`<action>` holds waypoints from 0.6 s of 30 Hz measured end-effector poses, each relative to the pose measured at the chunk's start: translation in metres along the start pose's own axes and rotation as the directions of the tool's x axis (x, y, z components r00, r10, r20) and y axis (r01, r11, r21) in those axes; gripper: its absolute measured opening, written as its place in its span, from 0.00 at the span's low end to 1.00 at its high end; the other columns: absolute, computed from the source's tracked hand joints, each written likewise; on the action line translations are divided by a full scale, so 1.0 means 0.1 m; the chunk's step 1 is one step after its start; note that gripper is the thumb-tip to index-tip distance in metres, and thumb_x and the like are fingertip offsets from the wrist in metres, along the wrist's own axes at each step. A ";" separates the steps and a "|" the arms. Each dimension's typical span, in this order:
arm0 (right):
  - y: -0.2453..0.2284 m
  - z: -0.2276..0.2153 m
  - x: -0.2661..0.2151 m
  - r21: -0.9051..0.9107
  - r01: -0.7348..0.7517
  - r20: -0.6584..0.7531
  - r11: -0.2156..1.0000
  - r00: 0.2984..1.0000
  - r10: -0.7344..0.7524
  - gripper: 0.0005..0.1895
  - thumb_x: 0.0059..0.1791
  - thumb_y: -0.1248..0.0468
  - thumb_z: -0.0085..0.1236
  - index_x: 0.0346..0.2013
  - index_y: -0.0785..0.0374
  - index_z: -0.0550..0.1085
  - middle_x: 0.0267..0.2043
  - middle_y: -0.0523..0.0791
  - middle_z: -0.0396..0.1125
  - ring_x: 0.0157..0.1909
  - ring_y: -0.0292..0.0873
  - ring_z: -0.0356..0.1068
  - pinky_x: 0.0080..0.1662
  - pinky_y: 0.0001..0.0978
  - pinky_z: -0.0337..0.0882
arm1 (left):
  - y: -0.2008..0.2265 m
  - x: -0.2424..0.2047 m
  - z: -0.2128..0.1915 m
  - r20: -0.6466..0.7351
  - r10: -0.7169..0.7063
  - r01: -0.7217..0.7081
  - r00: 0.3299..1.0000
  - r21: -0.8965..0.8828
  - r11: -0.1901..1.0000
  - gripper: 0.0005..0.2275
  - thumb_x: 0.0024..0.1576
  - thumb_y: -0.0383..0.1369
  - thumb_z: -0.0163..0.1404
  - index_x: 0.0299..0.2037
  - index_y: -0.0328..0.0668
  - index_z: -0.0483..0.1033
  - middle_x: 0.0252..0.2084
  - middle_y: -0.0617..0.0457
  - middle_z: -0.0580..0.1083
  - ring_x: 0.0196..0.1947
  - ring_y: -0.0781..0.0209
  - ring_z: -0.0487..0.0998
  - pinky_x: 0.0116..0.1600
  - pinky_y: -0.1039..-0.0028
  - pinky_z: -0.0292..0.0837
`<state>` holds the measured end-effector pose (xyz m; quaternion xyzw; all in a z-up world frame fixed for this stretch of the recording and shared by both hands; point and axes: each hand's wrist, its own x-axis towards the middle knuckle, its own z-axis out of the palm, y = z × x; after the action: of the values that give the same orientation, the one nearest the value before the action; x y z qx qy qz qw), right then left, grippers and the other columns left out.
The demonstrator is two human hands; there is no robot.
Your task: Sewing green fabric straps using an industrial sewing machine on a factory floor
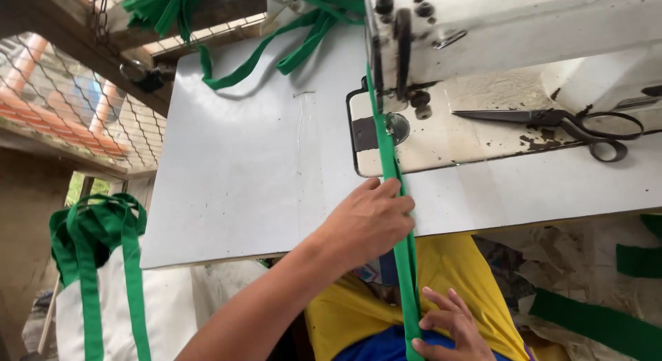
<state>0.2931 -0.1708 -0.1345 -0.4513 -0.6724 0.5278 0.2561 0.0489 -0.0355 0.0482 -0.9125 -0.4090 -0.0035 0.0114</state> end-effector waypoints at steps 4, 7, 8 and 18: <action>-0.37 -0.04 -0.01 -0.244 0.551 -0.054 0.798 0.814 -0.578 0.11 0.48 0.63 0.65 0.44 0.49 0.76 0.54 0.42 0.67 0.74 0.60 0.59 0.74 0.63 0.48 | -0.18 0.06 0.28 -0.039 0.274 -0.266 0.961 0.141 0.954 0.15 0.58 0.29 0.58 0.18 0.54 0.74 0.24 0.64 0.66 0.37 0.57 0.65 0.36 0.68 0.61; -0.17 -0.03 -0.03 -0.058 0.216 0.008 0.975 0.976 -0.216 0.15 0.46 0.63 0.70 0.46 0.51 0.76 0.68 0.39 0.57 0.80 0.51 0.39 0.74 0.55 0.43 | -0.23 0.12 0.19 0.102 0.326 -0.340 0.940 0.189 0.921 0.13 0.60 0.31 0.57 0.21 0.55 0.78 0.27 0.66 0.70 0.39 0.56 0.67 0.38 0.68 0.62; -0.06 -0.03 -0.05 0.081 -0.125 0.110 0.989 0.987 0.116 0.20 0.45 0.63 0.75 0.49 0.47 0.78 0.81 0.37 0.48 0.85 0.45 0.21 0.73 0.51 0.40 | -0.24 0.13 0.15 0.181 0.333 -0.367 0.925 0.203 0.908 0.10 0.61 0.33 0.57 0.25 0.55 0.80 0.31 0.65 0.73 0.42 0.55 0.69 0.40 0.68 0.64; 0.09 0.00 0.06 -0.004 -0.082 0.230 0.997 0.970 0.081 0.18 0.47 0.57 0.73 0.49 0.42 0.76 0.82 0.36 0.44 0.84 0.42 0.16 0.74 0.44 0.28 | -0.31 0.26 0.13 0.081 0.440 -0.446 0.894 0.228 0.865 0.14 0.60 0.32 0.58 0.20 0.59 0.75 0.29 0.67 0.69 0.43 0.57 0.67 0.40 0.70 0.64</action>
<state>0.2934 -0.1649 -0.1442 -0.4135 -0.6771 0.5885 0.1558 0.0430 0.0045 0.0364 -0.9736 -0.1863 0.0606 0.1169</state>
